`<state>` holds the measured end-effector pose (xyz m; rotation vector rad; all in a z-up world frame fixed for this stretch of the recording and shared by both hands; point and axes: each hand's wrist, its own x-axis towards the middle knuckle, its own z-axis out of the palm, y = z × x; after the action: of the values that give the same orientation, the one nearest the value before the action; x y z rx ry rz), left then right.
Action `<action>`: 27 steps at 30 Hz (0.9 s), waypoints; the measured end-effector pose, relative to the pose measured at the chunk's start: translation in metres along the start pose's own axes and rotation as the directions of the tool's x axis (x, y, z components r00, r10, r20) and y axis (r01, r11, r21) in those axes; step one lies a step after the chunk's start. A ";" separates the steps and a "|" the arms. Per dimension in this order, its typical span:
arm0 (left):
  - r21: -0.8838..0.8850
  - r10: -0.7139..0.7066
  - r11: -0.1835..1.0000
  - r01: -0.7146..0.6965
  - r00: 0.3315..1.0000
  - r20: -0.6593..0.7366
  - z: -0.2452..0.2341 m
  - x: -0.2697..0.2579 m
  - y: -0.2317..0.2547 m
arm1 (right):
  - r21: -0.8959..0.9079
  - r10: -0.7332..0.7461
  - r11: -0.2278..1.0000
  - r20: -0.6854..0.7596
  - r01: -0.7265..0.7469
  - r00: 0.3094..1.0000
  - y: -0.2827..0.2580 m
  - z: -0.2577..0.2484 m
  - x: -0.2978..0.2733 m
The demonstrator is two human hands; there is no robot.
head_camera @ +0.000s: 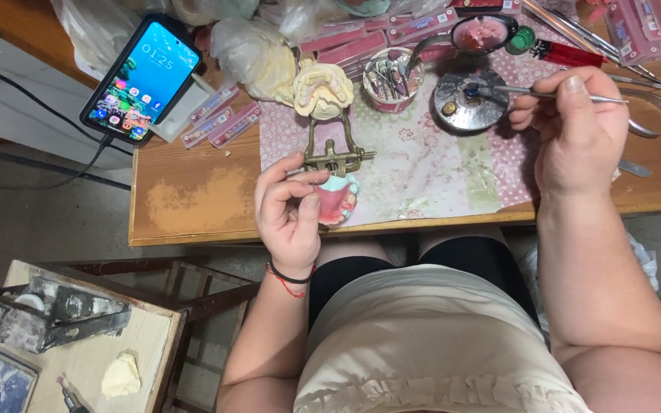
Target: The person is using pliers and a dental probe to adjust and shape components on a dental mold at a laboratory bench.
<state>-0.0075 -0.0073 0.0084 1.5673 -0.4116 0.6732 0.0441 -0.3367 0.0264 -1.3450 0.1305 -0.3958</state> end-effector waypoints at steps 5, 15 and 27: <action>0.003 0.011 1.000 -0.011 1.000 0.002 0.000 0.001 0.000 | -0.013 -0.021 1.000 0.004 0.021 1.000 0.000 0.000 0.000; -0.005 0.005 1.000 -0.005 1.000 0.002 0.000 0.000 0.000 | -0.022 -0.051 0.998 0.010 0.051 0.999 -0.001 -0.004 0.007; -0.025 0.034 0.999 -0.034 0.999 -0.012 -0.001 -0.005 -0.003 | -0.155 -0.241 0.955 0.091 0.253 0.966 -0.007 -0.023 0.036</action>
<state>-0.0092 -0.0067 0.0028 1.5347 -0.4373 0.7008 0.0683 -0.3717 0.0329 -1.5435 -0.0670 -0.5569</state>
